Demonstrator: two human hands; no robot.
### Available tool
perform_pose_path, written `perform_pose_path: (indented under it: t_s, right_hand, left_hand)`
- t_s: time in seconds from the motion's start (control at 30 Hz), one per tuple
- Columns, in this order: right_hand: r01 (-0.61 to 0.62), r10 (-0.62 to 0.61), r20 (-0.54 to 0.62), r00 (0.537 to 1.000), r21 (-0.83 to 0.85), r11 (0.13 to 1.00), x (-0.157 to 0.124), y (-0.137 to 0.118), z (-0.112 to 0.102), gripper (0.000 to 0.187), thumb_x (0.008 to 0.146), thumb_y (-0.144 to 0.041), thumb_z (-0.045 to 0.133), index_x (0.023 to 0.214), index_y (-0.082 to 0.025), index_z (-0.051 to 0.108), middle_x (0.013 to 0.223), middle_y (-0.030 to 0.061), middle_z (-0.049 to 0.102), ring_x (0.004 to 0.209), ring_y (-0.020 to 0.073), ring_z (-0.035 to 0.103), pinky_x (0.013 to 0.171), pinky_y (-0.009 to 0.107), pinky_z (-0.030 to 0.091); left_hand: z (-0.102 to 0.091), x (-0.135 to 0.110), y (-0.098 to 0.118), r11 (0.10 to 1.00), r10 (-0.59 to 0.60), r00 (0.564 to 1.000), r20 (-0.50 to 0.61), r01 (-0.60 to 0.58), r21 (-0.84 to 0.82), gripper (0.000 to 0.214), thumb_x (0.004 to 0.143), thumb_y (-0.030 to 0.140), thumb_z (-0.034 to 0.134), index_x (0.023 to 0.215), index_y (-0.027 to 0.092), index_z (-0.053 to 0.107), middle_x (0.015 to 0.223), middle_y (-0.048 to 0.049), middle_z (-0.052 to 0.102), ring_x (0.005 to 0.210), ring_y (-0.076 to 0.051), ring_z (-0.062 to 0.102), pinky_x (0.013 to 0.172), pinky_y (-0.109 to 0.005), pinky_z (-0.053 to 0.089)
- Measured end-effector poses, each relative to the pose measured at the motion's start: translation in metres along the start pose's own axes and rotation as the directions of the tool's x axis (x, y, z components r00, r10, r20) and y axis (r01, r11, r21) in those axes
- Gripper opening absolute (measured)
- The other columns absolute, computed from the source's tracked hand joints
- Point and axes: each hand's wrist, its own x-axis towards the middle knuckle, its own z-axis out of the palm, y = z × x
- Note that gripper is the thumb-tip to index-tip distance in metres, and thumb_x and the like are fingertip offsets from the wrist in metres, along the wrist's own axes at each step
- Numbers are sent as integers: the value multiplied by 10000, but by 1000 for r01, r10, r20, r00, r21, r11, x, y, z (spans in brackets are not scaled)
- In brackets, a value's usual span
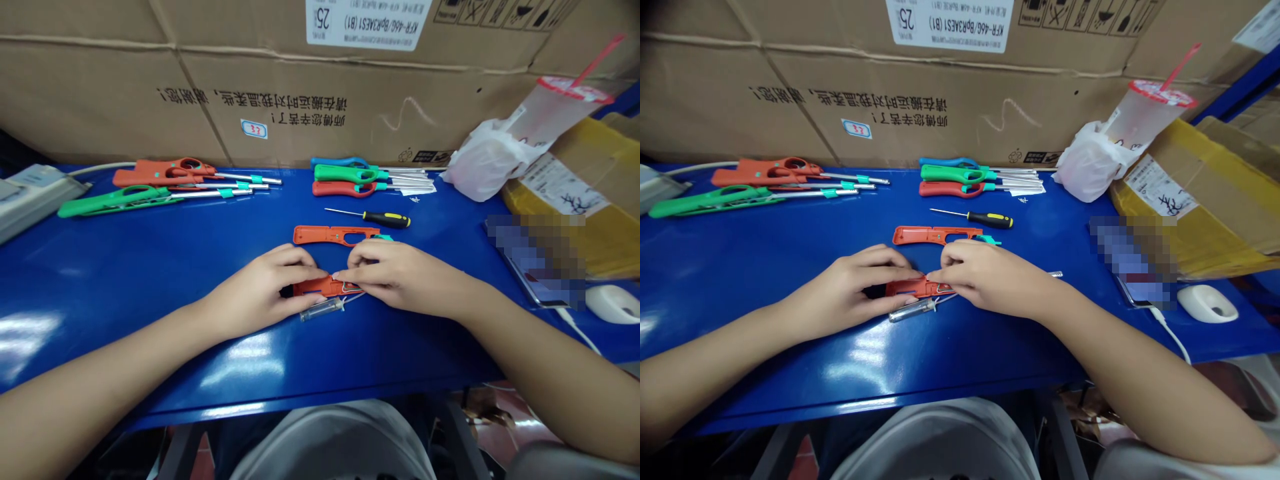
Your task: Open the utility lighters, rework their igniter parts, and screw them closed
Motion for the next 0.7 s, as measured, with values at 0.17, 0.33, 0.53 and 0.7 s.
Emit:
perform_pose_path:
  t_s: [0.17, 0.33, 0.53, 0.7]
  right_hand:
    - [8, -9, 23, 1000, 26, 1000, 2, 2, 2, 310, 1003, -115, 531, 1194, -186, 764, 1032, 82, 646, 925, 187, 613, 833, 329, 500]
    - [32, -32, 65, 997, -8, 999, 2, -3, -5, 337, 1002, -114, 506, 1207, -199, 760, 1070, 97, 646, 960, 206, 611, 852, 362, 505]
    - [-21, 21, -83, 996, 5, 1000, 2, -4, -13, 340, 1005, -172, 548, 1296, -220, 716, 1163, 108, 665, 1081, 226, 619, 964, 401, 496]
    - [-183, 203, -226, 953, 107, 977, 6, 5, -7, 312, 971, -232, 633, 1271, -177, 700, 1058, 85, 693, 1005, 215, 641, 933, 381, 517]
  left_hand:
    - [0, 0, 1, 1000, 6, 1000, 4, -6, -4, 248, 973, 304, 704, 1166, 154, 750, 1073, -73, 710, 995, -181, 666, 910, -306, 542]
    - [-1, 0, 1, 1000, 4, 1000, 2, -4, -4, 246, 973, 304, 705, 1168, 162, 748, 1079, -68, 713, 1007, -184, 665, 916, -302, 536]
    - [0, -2, -1, 1000, -4, 1000, 15, 4, -2, 299, 981, 317, 694, 1231, 155, 721, 1114, -74, 696, 1039, -185, 651, 948, -305, 522]
    - [-2, -1, 1, 998, 38, 996, 81, -42, 39, 357, 1028, 287, 620, 1378, 231, 658, 1102, -63, 651, 1023, -177, 616, 932, -309, 518]
